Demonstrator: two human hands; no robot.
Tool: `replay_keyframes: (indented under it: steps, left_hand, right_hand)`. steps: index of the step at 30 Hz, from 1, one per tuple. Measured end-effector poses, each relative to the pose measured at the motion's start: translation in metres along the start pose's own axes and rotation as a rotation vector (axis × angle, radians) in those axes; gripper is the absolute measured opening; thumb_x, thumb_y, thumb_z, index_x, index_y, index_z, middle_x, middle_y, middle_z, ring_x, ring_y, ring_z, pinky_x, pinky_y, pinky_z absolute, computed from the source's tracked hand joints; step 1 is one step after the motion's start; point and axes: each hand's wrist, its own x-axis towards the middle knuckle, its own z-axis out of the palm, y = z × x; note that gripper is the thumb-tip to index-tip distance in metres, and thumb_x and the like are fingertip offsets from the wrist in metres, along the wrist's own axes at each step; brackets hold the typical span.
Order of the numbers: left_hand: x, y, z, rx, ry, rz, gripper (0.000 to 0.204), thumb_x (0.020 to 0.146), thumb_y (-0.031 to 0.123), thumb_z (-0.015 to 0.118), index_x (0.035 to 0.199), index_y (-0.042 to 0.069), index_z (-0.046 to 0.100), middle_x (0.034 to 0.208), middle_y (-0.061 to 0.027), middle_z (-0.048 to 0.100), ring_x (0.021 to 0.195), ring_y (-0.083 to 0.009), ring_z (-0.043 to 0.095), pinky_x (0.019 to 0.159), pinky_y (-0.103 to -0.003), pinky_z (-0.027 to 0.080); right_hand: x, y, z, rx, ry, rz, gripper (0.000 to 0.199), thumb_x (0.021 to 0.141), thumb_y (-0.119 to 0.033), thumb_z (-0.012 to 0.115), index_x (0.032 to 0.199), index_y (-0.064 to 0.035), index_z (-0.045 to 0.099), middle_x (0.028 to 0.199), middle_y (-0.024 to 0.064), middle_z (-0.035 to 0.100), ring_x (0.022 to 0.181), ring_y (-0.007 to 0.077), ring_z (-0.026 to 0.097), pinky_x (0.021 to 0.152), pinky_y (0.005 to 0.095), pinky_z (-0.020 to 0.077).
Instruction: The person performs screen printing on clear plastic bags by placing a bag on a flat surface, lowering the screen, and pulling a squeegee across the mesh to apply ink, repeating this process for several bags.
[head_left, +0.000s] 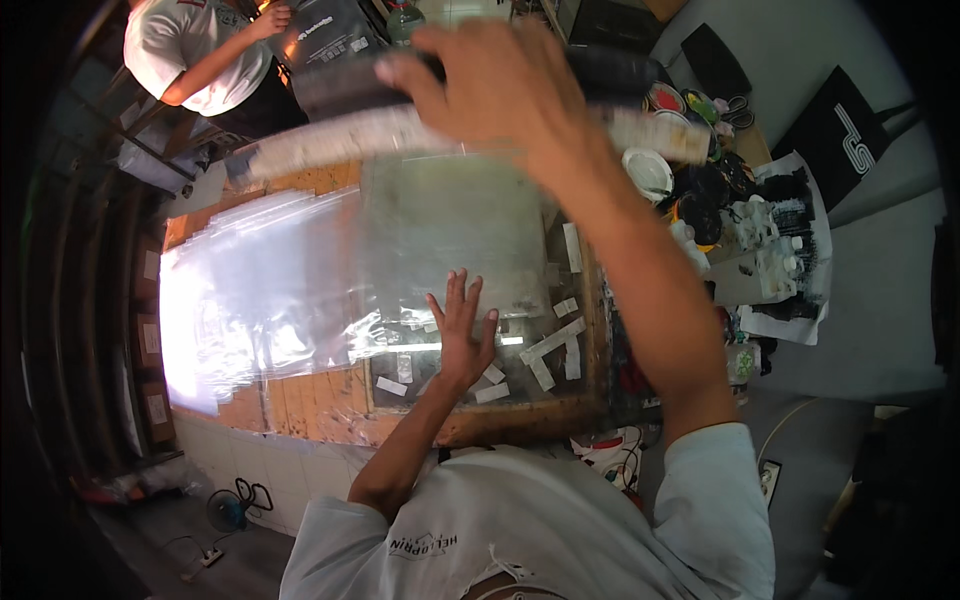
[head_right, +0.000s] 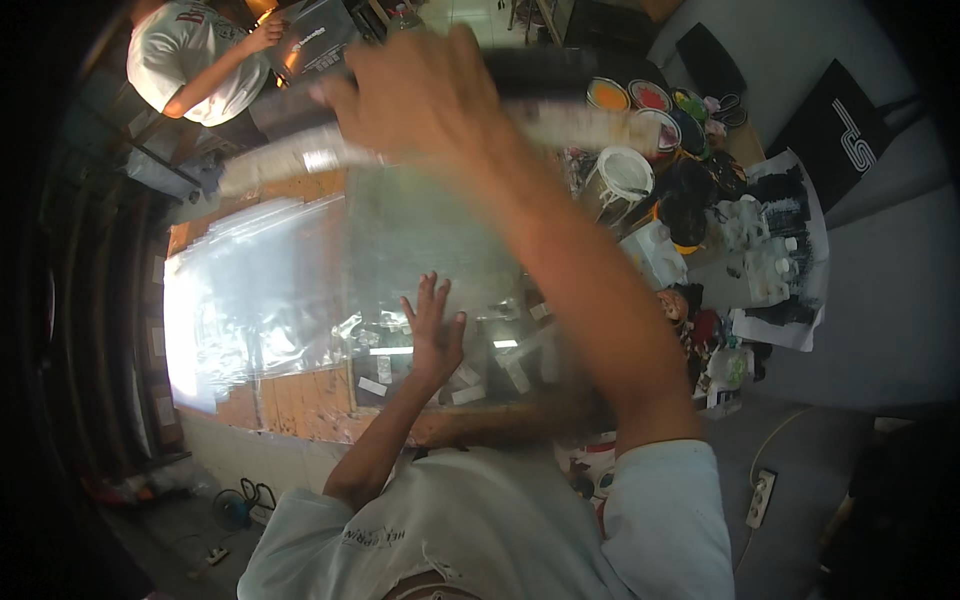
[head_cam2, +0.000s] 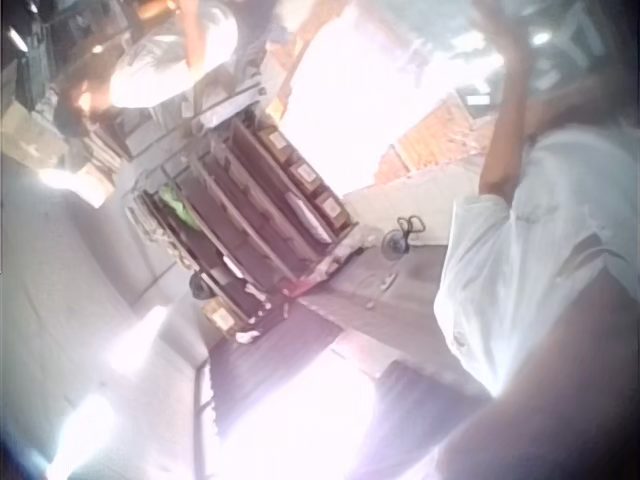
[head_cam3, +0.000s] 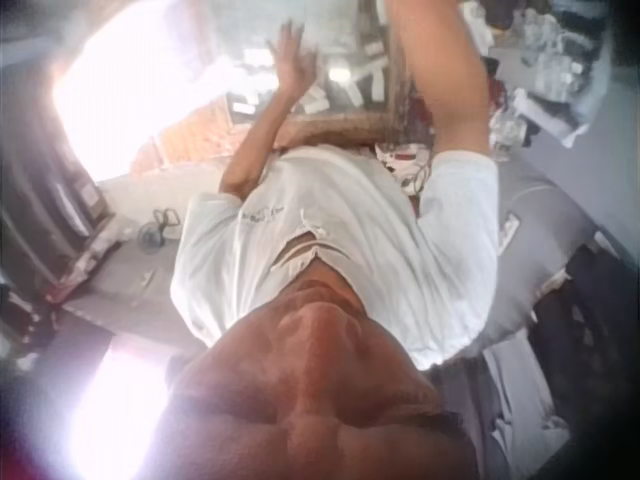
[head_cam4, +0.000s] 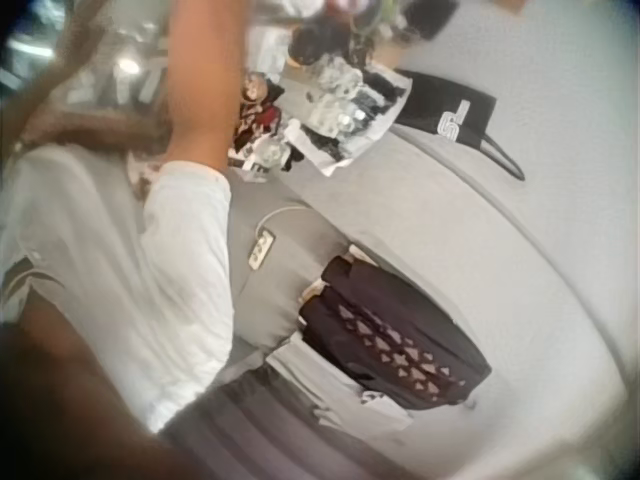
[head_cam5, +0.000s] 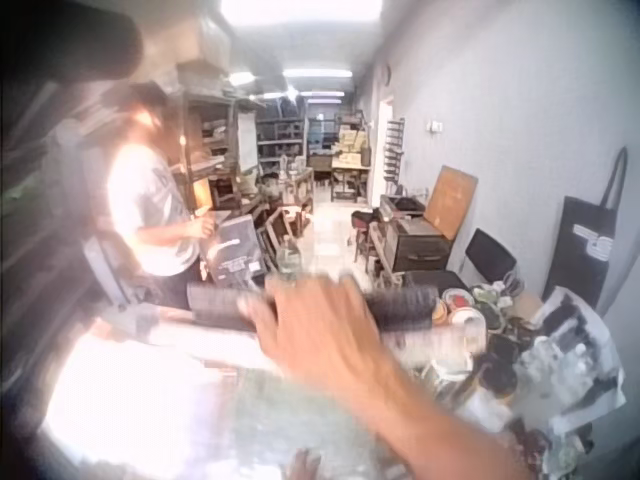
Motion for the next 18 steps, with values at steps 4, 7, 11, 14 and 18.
replay_keyframes:
  steps: [4, 7, 11, 14, 18]
  left_hand:
    - [-0.03, 0.04, -0.062, -0.952, 0.377, -0.181, 0.058, 0.102, 0.028, 0.065, 0.152, 0.007, 0.044, 0.156, -0.016, 0.043, 0.15, -0.0337, 0.034, 0.123, -0.064, 0.019]
    - [-0.06, 0.046, -0.083, -1.486, 0.335, -0.628, 0.062, 0.1, 0.039, 0.068, 0.15, 0.011, 0.044, 0.147, -0.011, 0.048, 0.143, -0.0302, 0.042, 0.118, -0.062, 0.027]
    - [-0.069, 0.01, -0.062, -1.477, 0.217, -1.163, 0.065, 0.102, 0.046, 0.063, 0.147, 0.006, 0.038, 0.152, -0.0131, 0.043, 0.149, -0.0292, 0.037, 0.119, -0.069, 0.023]
    - [-0.071, -0.016, -0.037, -1.442, 0.241, -1.204, 0.076, 0.1, 0.052, 0.062, 0.15, 0.002, 0.034, 0.159, -0.0155, 0.037, 0.153, -0.0304, 0.033, 0.12, -0.072, 0.016]
    - [-0.081, -0.027, -0.03, -1.472, 0.239, -1.189, 0.08, 0.101, 0.048, 0.061, 0.155, -0.002, 0.03, 0.163, -0.0174, 0.032, 0.154, -0.0314, 0.031, 0.121, -0.072, 0.011]
  right_hand:
    - [-0.112, -0.028, 0.056, -0.039, 0.218, -0.104, 0.039, 0.096, -0.036, 0.067, 0.124, -0.0086, 0.071, 0.084, 0.012, 0.06, 0.082, 0.029, 0.058, 0.077, 0.0459, 0.0384]
    - [-0.197, -0.04, 0.118, 0.041, -0.042, 0.033, 0.056, 0.093, -0.023, 0.07, 0.146, -0.0121, 0.056, 0.091, 0.0108, 0.055, 0.09, 0.029, 0.054, 0.085, 0.0498, 0.0376]
    - [-0.246, -0.029, 0.18, -0.092, -0.294, 0.04, 0.07, 0.087, -0.004, 0.069, 0.154, -0.0131, 0.048, 0.098, 0.0114, 0.055, 0.095, 0.0294, 0.053, 0.089, 0.0502, 0.0385]
    - [-0.256, -0.021, 0.203, -0.02, -0.24, 0.074, 0.07, 0.086, 0.001, 0.065, 0.153, -0.0149, 0.05, 0.094, 0.0102, 0.054, 0.093, 0.0291, 0.054, 0.089, 0.0481, 0.0383]
    - [-0.27, -0.025, 0.21, 0.028, -0.305, 0.123, 0.069, 0.086, 0.001, 0.065, 0.151, -0.0174, 0.053, 0.091, 0.0085, 0.053, 0.092, 0.0278, 0.053, 0.091, 0.049, 0.0373]
